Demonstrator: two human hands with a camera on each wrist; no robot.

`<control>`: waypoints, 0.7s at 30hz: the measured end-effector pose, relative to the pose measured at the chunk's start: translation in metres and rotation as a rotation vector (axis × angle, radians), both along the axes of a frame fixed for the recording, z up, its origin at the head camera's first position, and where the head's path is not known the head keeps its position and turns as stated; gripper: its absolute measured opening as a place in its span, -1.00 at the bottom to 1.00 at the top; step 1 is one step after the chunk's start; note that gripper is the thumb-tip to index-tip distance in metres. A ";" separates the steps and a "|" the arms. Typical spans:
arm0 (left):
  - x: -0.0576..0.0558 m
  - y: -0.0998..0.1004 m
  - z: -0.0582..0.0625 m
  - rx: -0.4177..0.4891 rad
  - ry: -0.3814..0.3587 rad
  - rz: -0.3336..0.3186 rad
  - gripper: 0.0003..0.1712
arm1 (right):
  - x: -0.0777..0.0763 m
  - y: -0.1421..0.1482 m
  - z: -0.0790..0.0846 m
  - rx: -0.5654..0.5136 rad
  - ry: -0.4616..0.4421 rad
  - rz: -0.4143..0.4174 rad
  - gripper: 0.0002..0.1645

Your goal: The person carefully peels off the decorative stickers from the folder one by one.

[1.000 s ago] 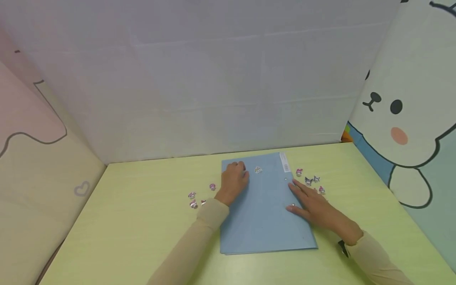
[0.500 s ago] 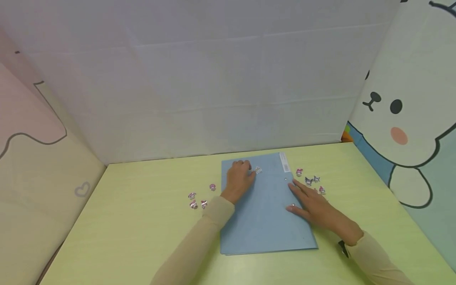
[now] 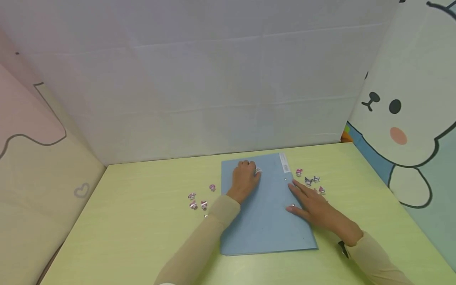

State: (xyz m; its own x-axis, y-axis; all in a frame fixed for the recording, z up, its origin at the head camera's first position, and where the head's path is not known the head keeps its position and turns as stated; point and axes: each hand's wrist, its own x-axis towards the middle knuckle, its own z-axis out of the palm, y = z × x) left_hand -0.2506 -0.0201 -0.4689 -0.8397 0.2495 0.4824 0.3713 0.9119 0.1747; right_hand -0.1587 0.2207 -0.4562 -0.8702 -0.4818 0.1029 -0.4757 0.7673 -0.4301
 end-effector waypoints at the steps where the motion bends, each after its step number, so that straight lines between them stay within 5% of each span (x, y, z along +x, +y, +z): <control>1: 0.000 0.001 0.000 -0.001 0.000 0.001 -0.77 | 0.000 0.000 0.000 -0.001 0.001 0.000 -0.12; 21: 0.000 0.005 0.004 -0.014 -0.157 0.010 -0.83 | 0.000 -0.001 0.001 0.004 0.021 0.008 -0.13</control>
State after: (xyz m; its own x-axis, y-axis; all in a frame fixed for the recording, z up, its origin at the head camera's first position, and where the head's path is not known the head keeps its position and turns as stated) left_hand -0.2509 -0.0150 -0.4647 -0.9072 0.2460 0.3412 0.3308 0.9183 0.2175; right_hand -0.1583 0.2197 -0.4550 -0.8641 -0.4889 0.1194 -0.4905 0.7651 -0.4173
